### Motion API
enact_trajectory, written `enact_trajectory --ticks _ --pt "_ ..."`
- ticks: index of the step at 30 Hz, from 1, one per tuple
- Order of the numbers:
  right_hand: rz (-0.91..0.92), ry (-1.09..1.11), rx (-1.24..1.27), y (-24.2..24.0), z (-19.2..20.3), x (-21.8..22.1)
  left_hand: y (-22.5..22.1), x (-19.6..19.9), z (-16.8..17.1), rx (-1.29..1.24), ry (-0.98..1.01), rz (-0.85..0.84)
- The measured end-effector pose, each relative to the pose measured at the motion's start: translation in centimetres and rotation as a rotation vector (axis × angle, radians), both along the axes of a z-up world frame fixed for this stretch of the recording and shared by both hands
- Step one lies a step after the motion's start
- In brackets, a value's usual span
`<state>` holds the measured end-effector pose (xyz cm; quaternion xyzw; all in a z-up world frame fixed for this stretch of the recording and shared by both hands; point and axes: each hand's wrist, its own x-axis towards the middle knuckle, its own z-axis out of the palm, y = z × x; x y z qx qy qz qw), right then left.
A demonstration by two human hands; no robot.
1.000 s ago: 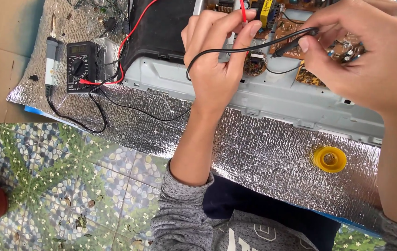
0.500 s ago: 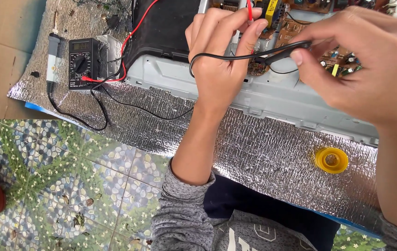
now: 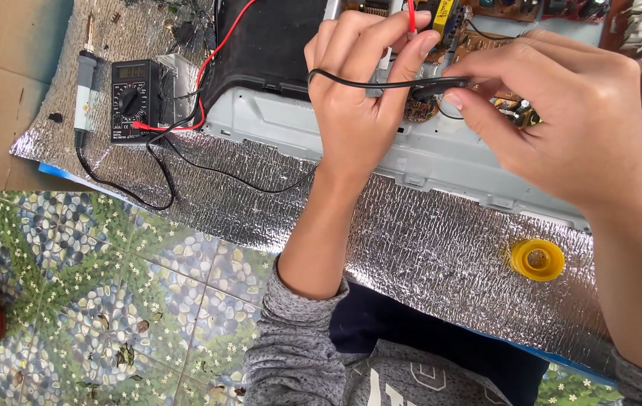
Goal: Testing components on a television circuit board using a digital multimeter to diagnose faults.
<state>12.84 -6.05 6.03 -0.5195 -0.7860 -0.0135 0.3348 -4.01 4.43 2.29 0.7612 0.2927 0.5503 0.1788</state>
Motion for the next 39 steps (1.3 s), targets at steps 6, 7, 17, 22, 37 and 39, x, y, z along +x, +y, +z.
enact_trajectory --ticks 6,7,17,22,37,39 --pt "-0.01 -0.009 0.006 0.05 0.03 -0.35 -0.02 0.01 -0.06 -0.013 0.002 -0.007" --pt "-0.01 -0.008 0.006 0.05 0.02 -0.37 -0.03 0.0 -0.03 -0.013 0.002 -0.007" --pt "-0.014 -0.025 0.012 0.05 -0.01 -0.31 -0.04 0.08 0.02 -0.008 0.006 0.001" --pt "-0.011 -0.033 0.023 0.02 -0.01 -0.22 -0.04 0.06 0.18 -0.012 0.01 -0.007" --pt "-0.015 -0.089 0.001 0.27 -0.1 -0.57 0.06 0.03 0.13 0.012 0.004 -0.002" --pt "-0.008 -0.096 0.004 0.28 -0.04 -0.6 0.09 0.04 0.11 0.018 -0.003 -0.014"
